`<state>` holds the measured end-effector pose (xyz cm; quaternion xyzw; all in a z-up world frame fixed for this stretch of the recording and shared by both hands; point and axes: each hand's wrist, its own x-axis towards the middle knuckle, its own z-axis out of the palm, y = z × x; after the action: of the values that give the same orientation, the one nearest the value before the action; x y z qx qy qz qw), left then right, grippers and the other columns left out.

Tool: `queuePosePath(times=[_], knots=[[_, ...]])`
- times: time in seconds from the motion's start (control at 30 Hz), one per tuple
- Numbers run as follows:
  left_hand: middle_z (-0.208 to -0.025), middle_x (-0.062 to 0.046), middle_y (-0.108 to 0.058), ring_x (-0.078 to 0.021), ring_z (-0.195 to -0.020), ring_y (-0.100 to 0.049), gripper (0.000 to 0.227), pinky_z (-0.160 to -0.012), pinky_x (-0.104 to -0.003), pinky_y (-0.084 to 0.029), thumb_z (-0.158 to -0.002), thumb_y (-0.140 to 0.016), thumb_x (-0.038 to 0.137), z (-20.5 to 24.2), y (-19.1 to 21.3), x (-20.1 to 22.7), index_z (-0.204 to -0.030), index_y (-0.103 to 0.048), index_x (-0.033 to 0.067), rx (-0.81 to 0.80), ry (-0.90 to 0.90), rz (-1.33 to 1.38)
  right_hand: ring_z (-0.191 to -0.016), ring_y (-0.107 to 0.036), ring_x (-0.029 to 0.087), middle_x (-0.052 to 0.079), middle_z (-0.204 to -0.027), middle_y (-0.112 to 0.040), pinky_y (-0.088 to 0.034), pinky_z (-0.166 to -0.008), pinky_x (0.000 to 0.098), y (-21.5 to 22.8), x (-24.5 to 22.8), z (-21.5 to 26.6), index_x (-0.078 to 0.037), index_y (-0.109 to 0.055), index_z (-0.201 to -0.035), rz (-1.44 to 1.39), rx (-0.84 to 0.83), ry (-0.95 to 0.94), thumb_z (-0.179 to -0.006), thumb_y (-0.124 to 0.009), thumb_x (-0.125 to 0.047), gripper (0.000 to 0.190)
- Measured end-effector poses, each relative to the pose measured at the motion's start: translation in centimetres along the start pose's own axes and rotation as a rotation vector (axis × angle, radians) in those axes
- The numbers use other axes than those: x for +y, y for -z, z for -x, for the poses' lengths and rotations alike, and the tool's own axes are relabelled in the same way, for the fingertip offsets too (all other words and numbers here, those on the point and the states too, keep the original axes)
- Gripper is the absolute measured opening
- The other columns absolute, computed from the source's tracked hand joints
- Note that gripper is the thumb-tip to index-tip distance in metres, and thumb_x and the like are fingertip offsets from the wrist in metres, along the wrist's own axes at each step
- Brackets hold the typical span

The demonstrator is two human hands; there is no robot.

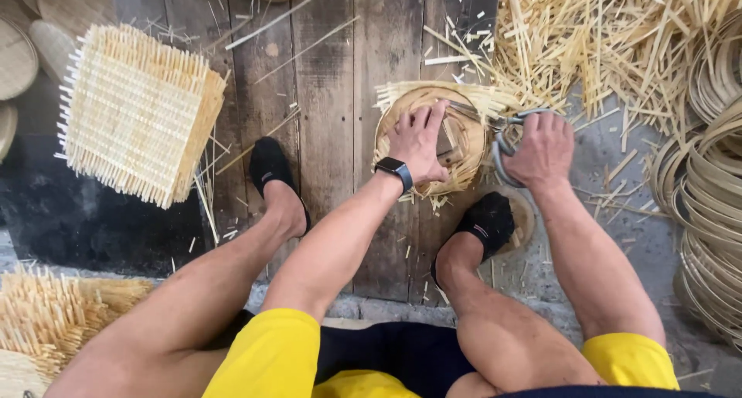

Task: Constructing and trimming bamboo lids using a wooden mold and shears.

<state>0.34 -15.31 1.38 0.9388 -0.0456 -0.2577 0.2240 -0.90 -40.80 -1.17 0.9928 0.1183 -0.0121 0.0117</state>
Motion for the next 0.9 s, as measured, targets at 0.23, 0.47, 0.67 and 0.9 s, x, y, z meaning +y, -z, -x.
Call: queuePosePath(times=[0.23, 0.47, 0.67, 0.9], knots=[[-0.144, -0.007, -0.042, -0.0400, -0.132, -0.039, 0.139, -0.102, -0.071, -0.037, -0.035, -0.104, 0.035, 0.1, 1.5, -0.4, -0.151, -0.027, 0.0256, -0.137, -0.149, -0.077, -0.085, -0.066, 0.030, 0.014, -0.091, -0.065, -0.053, -0.076, 0.0469, -7.3, 3.5, 3.8, -0.006, -0.066, -0.090, -0.132, -0.146, -0.061, -0.087, -0.072, -0.028, 0.023], [-0.144, -0.006, -0.043, -0.0381, -0.130, -0.040, 0.136, -0.102, -0.071, -0.037, -0.035, -0.104, 0.034, 0.5, 2.1, 0.2, -0.149, -0.029, 0.0249, -0.067, -0.155, -0.110, -0.080, -0.066, 0.031, 0.017, -0.085, -0.064, -0.054, -0.069, 0.0424, 0.3, 0.3, 1.3, 0.000, -0.066, -0.089, -0.051, 0.103, 0.059, -0.072, -0.077, -0.055, 0.059], [-0.146, -0.027, -0.029, -0.0518, -0.136, -0.031, 0.147, -0.109, -0.069, -0.032, -0.036, -0.103, 0.046, 1.4, 0.0, 0.1, -0.154, -0.017, 0.0286, -0.021, -0.118, -0.154, -0.087, -0.066, 0.029, 0.016, -0.093, -0.067, -0.052, -0.081, 0.0424, -6.8, 3.6, 4.0, -0.008, -0.067, -0.093, -0.229, -0.305, -0.124, -0.097, -0.069, -0.038, 0.030], [-0.153, -0.037, -0.015, -0.0576, -0.134, -0.035, 0.125, -0.105, -0.065, -0.040, -0.055, -0.093, 0.045, 3.1, -0.8, 2.6, -0.157, -0.021, 0.0370, 0.188, 0.062, 0.069, -0.089, -0.065, 0.032, 0.020, -0.094, -0.066, -0.053, -0.080, 0.0427, -0.3, 1.4, 0.5, 0.001, -0.066, -0.099, -0.008, -0.042, 0.021, -0.074, -0.070, -0.035, 0.044]])
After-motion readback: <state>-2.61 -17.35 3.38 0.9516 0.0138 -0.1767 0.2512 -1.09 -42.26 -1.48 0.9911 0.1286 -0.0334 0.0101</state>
